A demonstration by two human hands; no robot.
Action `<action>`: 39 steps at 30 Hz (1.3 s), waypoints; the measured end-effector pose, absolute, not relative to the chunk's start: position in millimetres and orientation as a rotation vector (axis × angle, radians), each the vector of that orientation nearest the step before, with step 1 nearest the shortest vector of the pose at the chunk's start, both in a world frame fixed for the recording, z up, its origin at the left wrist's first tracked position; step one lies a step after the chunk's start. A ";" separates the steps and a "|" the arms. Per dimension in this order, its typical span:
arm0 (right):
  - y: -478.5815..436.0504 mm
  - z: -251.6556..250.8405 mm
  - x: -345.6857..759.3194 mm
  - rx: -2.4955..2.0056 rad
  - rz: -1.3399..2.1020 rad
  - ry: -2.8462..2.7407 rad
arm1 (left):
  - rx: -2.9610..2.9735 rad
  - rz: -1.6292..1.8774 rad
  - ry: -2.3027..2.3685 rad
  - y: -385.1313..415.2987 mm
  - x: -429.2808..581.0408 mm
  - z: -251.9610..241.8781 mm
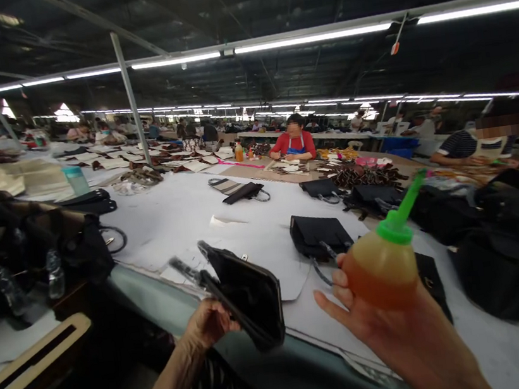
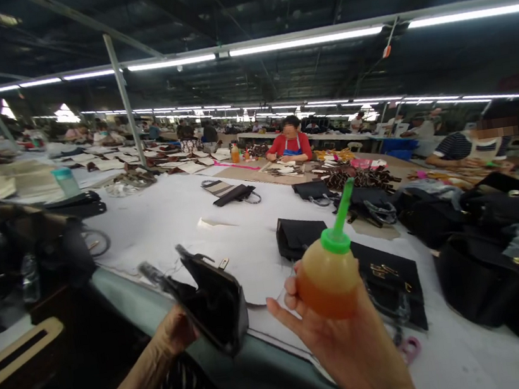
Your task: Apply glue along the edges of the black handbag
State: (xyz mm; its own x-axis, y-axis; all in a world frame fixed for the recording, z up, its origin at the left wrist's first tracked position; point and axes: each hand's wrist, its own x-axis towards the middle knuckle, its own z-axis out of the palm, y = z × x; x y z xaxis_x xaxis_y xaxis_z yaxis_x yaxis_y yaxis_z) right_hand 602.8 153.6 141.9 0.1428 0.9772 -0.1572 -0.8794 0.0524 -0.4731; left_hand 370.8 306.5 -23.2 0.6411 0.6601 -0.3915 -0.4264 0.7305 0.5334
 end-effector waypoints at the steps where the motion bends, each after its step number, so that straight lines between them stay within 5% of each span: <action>1: 157.1 143.1 597.1 -0.511 1.464 -0.246 | 0.423 0.635 0.588 309.7 372.7 -22.8; 7: 169.5 136.5 577.5 -0.452 1.589 -0.198 | 0.414 0.674 0.544 300.2 394.0 -21.2; 18: 191.1 158.9 590.2 -0.541 1.329 -0.218 | 0.325 0.831 0.396 255.1 417.1 -55.9; 25: 207.2 151.7 585.6 -0.600 1.331 -0.309 | 0.326 0.768 0.661 236.9 402.9 -36.9; 31: 203.8 149.8 590.1 -0.621 1.338 -0.273 | 1.306 0.426 0.990 208.4 353.3 41.0; 36: 200.7 148.6 579.8 -0.598 1.407 -0.305 | 2.093 0.901 1.203 242.2 363.8 145.3; 39: 197.8 148.9 574.6 -0.651 1.376 -0.352 | 2.359 0.500 1.209 282.0 395.3 166.6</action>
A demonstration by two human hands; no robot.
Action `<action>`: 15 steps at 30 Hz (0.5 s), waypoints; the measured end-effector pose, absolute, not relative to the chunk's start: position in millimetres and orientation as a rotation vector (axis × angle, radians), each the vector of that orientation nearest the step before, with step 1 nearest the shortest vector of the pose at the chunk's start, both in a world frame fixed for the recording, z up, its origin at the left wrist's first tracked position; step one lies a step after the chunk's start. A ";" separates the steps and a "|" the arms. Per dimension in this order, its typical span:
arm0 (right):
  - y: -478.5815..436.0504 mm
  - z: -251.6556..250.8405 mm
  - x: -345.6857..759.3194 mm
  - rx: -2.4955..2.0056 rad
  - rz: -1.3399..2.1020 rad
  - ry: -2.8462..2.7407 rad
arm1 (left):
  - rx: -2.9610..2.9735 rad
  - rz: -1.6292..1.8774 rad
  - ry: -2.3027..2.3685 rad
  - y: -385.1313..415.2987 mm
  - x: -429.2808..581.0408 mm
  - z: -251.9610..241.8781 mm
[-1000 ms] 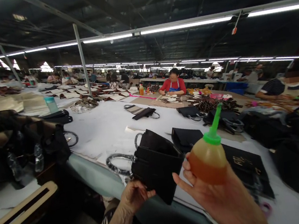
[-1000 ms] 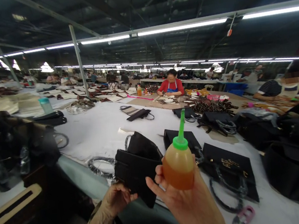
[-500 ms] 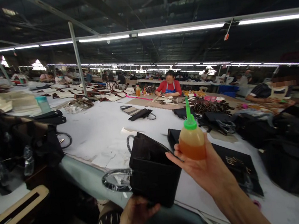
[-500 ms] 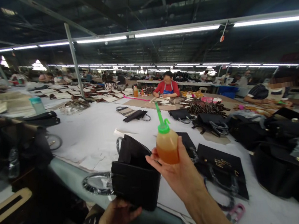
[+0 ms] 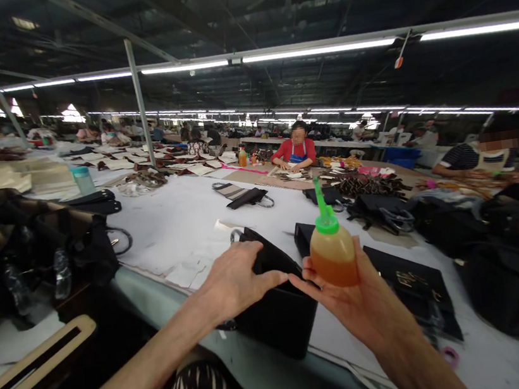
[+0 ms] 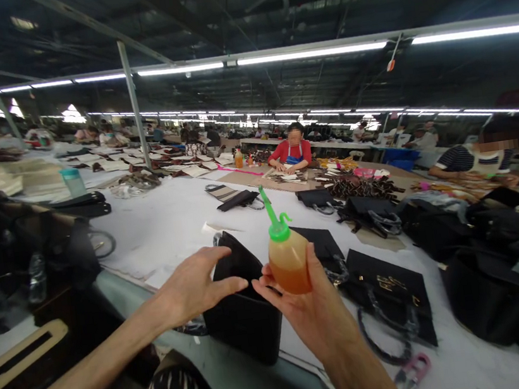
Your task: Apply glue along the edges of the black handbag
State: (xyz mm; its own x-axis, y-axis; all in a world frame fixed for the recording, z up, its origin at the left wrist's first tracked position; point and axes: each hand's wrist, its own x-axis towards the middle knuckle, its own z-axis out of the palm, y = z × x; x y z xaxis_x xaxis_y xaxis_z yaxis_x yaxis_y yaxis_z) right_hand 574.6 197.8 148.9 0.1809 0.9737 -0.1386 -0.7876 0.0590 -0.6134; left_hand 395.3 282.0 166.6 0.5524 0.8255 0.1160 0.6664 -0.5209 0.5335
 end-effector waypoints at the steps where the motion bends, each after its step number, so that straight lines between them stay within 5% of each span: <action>1: 197.0 149.3 573.9 -0.667 1.349 -0.360 | 2.368 0.264 1.161 295.2 405.3 166.7; 8: 194.5 153.0 575.0 -0.720 1.314 -0.314 | 2.122 -0.340 0.846 345.5 439.6 160.8; 15: 190.6 150.4 580.2 -0.733 1.274 -0.258 | 1.938 -0.587 0.683 342.6 446.2 160.3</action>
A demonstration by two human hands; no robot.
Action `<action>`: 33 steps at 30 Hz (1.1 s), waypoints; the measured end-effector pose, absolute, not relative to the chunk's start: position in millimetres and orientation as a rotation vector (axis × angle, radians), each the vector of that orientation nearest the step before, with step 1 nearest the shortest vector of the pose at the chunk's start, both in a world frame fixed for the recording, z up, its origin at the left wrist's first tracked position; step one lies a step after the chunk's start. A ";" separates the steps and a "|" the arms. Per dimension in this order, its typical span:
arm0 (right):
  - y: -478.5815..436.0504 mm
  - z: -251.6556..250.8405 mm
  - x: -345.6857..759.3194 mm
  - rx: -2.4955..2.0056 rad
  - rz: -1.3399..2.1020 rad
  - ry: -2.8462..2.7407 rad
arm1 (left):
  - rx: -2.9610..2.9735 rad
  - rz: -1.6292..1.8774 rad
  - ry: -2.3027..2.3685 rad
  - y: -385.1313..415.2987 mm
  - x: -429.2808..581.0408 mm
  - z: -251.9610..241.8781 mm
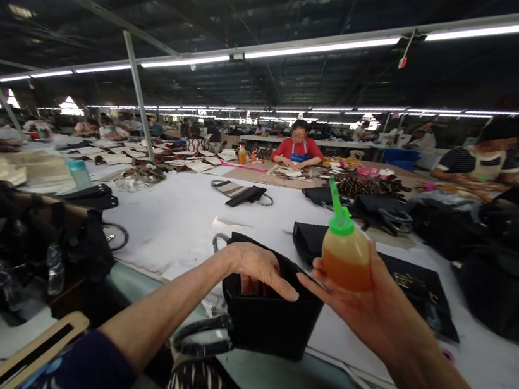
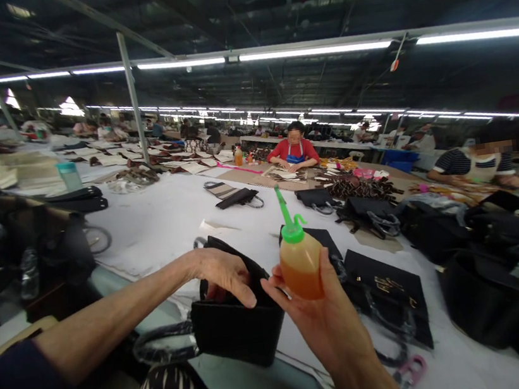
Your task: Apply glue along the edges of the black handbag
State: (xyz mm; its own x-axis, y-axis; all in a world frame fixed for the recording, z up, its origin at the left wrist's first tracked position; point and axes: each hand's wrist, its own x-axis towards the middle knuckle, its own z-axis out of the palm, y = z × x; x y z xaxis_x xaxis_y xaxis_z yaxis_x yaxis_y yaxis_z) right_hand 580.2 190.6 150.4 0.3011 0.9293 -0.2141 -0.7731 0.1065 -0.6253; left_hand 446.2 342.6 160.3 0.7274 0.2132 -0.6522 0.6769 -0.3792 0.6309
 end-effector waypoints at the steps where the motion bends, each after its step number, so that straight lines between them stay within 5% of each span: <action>1: 190.5 150.1 581.5 -0.732 1.260 -0.235 | 1.934 -0.592 0.674 340.8 447.2 157.7; 10: 188.6 150.1 579.0 -0.748 1.205 -0.256 | 1.943 -0.497 0.633 318.2 449.7 141.2; 22: 200.2 141.8 582.1 -0.848 1.018 -0.502 | 1.942 -0.079 1.148 318.8 367.9 124.5; 29: 210.6 144.3 570.4 -0.820 1.106 -0.512 | 1.901 0.513 1.538 308.4 297.9 90.9; 33: 214.8 143.7 562.1 -0.819 1.120 -0.547 | 2.150 0.820 1.248 283.4 303.9 106.8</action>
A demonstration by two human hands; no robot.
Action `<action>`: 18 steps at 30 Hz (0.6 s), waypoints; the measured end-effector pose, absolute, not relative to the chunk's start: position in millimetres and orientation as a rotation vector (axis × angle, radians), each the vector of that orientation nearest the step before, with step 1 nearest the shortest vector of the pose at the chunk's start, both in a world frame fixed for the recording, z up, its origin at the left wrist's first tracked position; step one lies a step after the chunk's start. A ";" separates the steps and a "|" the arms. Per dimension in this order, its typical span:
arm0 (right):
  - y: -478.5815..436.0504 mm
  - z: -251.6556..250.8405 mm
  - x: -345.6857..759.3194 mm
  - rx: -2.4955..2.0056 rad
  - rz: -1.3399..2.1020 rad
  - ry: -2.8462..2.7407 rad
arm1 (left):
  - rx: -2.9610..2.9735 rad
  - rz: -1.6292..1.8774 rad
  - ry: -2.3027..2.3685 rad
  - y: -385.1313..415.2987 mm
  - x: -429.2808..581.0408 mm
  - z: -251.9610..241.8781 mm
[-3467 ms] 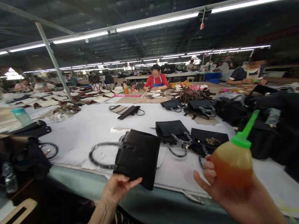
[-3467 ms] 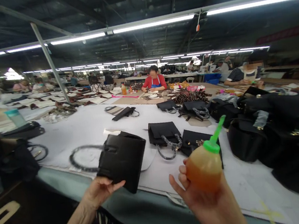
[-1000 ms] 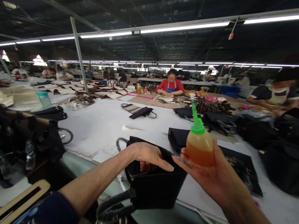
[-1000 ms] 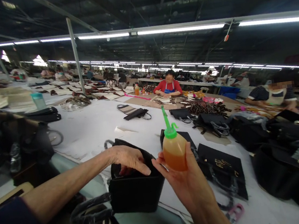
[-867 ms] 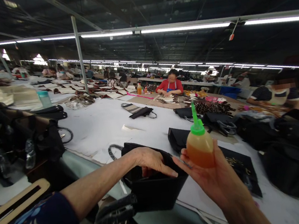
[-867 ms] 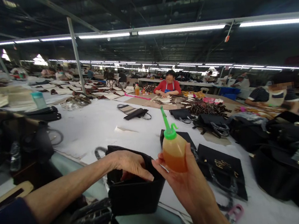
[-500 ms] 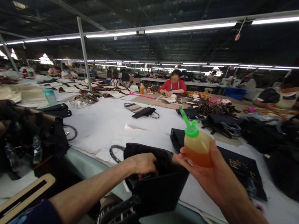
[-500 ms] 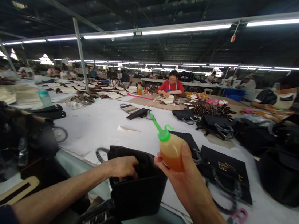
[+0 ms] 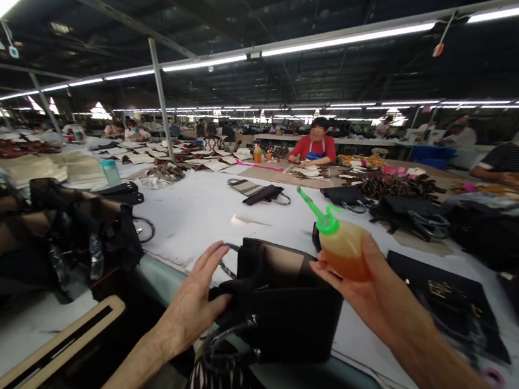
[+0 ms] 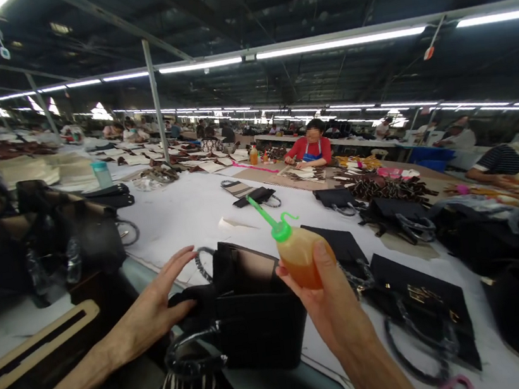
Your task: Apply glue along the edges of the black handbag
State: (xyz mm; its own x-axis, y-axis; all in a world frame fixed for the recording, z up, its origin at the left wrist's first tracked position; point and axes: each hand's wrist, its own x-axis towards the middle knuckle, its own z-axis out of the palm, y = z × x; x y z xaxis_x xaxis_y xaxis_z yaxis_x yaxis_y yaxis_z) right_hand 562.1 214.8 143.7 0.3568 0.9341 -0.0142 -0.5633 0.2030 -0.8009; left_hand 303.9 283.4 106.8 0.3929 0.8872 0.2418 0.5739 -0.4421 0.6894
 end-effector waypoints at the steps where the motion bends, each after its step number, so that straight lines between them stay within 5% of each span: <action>1: 214.9 143.5 561.6 -0.820 1.116 -0.551 | 2.188 0.846 1.140 278.8 307.9 117.2; 5: 213.1 144.5 560.7 -0.858 1.116 -0.546 | 2.247 0.751 0.808 272.4 336.2 159.5; 9: 211.5 146.5 557.7 -0.888 1.079 -0.569 | 2.416 0.242 0.649 284.6 372.8 169.1; 13: 211.7 145.4 560.6 -0.904 1.071 -0.560 | 2.391 -0.099 0.956 305.9 371.6 149.9; 18: 214.9 142.9 568.3 -0.885 1.079 -0.596 | 2.292 0.094 1.472 320.4 334.9 118.4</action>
